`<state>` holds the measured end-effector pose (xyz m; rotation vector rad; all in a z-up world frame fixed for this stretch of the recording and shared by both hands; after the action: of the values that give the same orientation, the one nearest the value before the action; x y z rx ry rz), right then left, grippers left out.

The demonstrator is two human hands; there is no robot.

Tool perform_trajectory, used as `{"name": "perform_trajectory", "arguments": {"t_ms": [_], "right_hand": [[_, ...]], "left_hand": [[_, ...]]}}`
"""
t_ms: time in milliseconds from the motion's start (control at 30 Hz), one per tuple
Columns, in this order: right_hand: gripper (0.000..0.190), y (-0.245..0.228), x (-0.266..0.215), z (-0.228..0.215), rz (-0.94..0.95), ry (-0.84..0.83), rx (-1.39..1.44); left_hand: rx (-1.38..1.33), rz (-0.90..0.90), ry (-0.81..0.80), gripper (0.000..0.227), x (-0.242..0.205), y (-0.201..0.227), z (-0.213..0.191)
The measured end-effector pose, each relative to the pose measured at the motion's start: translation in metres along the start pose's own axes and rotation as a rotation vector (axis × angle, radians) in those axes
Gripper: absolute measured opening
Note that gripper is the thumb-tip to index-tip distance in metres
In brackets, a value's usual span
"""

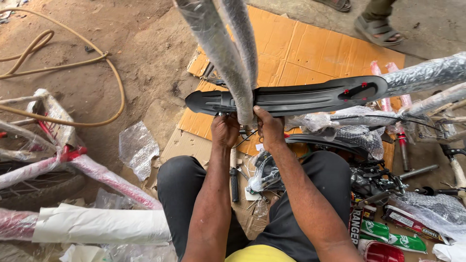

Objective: The person is assembling a bicycle, specifically attaching a front mudguard to the fork. They use a wrench to tighten bolts and adjust the position of the mudguard. The person also handles a red reflector, preparing to attach it to the mudguard.

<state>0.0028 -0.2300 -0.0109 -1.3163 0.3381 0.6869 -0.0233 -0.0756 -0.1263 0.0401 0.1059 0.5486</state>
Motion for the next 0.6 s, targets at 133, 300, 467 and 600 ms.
{"name": "perform_trajectory", "arguments": {"t_ms": [133, 300, 467, 600], "right_hand": [[0.031, -0.012, -0.011, 0.003, -0.048, -0.013, -0.045], [0.019, -0.026, -0.029, 0.019, -0.280, -0.042, -0.063], [0.022, -0.039, -0.032, 0.011, -0.230, 0.030, 0.016], [0.027, -0.039, -0.038, 0.005, -0.187, -0.040, -0.018]], "left_hand": [[0.118, 0.010, -0.010, 0.026, -0.001, 0.009, 0.014], [0.113, 0.037, -0.020, 0.031, 0.002, 0.014, 0.031], [0.141, 0.138, 0.003, 0.037, 0.006, 0.008, 0.041], [0.182, 0.183, 0.044, 0.041, -0.002, 0.006, 0.033]]}}
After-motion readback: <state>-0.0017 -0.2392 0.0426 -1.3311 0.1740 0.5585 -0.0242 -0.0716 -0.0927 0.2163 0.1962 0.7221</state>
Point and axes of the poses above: each hand's wrist, its own x-axis towards the middle knuckle, its own z-axis out of the palm, y = z × x, the point moved 6 cm from there along x, towards the middle knuckle, and after that the axes turned 11 degrees about z, right-handed, at the moved point
